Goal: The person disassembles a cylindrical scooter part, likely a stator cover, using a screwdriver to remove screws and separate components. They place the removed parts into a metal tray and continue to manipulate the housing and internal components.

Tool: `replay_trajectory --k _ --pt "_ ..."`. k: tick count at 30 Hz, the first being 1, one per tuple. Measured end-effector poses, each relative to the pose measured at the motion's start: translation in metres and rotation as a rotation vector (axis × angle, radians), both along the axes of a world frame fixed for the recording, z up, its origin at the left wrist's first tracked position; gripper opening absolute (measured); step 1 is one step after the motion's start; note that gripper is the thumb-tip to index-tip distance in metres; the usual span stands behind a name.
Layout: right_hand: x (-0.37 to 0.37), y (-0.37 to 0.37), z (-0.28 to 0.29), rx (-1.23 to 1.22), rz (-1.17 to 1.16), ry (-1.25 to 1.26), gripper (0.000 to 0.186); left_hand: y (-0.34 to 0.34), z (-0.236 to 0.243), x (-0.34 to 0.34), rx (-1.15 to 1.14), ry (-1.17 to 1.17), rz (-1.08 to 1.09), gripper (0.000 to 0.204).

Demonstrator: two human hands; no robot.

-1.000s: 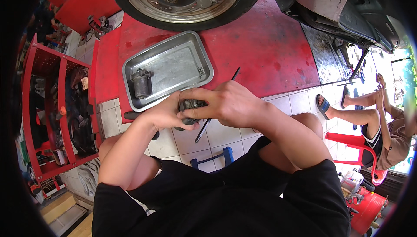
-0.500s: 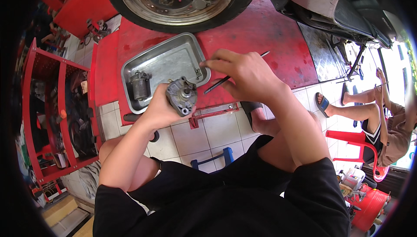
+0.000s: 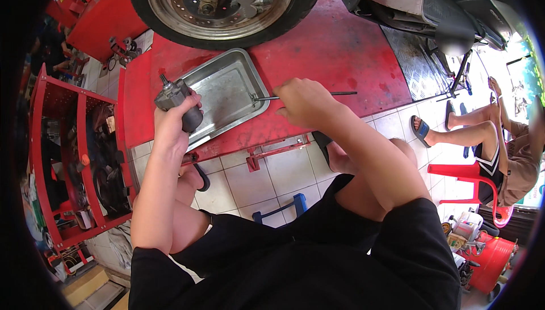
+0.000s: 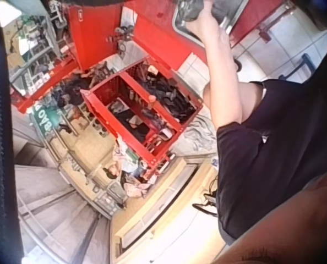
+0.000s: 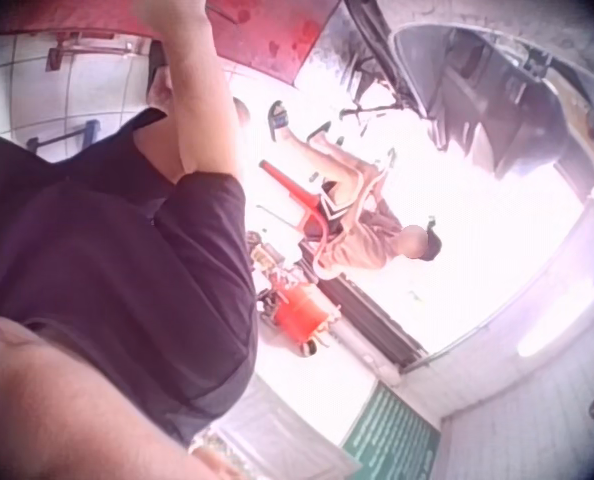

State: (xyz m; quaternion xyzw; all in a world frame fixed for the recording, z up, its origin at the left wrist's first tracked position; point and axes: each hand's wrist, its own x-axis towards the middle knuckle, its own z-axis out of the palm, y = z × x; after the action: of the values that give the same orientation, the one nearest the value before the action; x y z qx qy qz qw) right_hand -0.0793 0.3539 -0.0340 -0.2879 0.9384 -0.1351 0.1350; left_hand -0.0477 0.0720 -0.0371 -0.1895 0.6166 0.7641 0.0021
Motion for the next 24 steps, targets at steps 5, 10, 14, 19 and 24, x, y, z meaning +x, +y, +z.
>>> replay_trajectory --k 5,10,14,19,24 --pt "-0.003 -0.012 -0.014 0.070 0.043 0.052 0.022 0.007 0.002 0.005 -0.106 0.022 -0.017 0.027" --pt "-0.004 -0.029 -0.010 0.135 -0.048 0.041 0.015 0.014 -0.006 0.008 -0.132 0.071 0.035 0.034" --pt "-0.005 -0.042 -0.011 0.249 -0.063 -0.039 0.017 0.013 -0.017 0.004 -0.020 0.034 -0.021 0.036" --pt "-0.003 -0.043 -0.016 0.217 0.016 -0.016 0.019 0.016 -0.010 0.005 0.001 -0.018 -0.062 0.031" --pt "-0.002 -0.040 -0.017 0.186 0.026 -0.013 0.019 0.019 -0.014 0.003 -0.042 -0.028 -0.046 0.030"
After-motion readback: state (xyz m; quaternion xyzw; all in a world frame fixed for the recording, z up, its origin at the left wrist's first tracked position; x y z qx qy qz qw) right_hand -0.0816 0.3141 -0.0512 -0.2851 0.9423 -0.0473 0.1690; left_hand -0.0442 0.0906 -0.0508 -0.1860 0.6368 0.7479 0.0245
